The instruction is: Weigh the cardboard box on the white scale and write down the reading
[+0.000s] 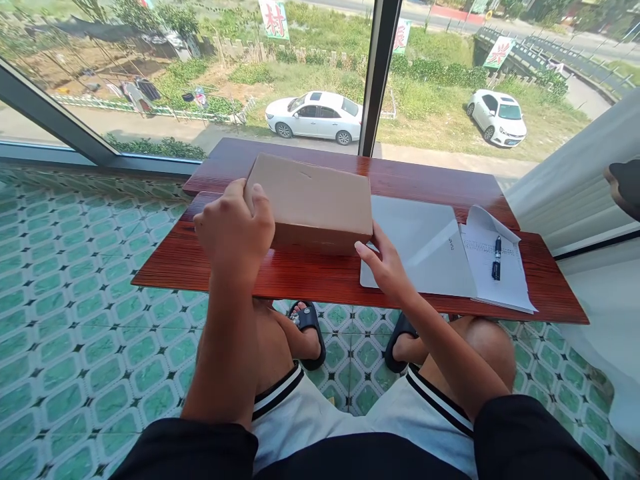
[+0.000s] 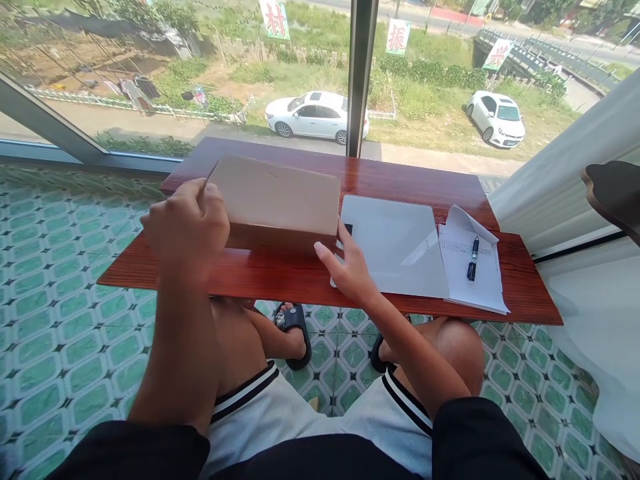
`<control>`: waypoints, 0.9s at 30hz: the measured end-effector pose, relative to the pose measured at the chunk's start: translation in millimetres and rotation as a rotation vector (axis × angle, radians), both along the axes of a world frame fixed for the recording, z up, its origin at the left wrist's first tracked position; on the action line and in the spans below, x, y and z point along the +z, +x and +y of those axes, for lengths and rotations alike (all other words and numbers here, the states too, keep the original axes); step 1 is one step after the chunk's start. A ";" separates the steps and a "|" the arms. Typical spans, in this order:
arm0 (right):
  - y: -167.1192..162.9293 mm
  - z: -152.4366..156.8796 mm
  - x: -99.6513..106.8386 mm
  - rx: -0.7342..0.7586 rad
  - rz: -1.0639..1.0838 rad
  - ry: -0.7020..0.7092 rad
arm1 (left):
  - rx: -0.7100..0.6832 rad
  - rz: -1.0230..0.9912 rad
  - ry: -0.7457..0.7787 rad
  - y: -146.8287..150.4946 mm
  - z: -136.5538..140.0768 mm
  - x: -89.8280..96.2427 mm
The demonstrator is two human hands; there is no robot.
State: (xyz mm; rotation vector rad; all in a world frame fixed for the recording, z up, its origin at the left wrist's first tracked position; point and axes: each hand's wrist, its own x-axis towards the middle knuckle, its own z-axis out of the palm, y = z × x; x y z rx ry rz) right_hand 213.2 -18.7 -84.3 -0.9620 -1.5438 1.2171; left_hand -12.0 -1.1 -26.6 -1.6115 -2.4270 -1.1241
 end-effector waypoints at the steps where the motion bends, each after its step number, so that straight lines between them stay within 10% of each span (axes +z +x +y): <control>1: 1.0 0.1 1.0 -0.008 0.004 0.012 | 0.014 0.022 -0.003 2.5 -2.0 2.6; 27: 73.9 11.1 24.6 -0.527 -0.207 0.213 | -0.278 -0.167 0.151 58.2 -12.7 -1.4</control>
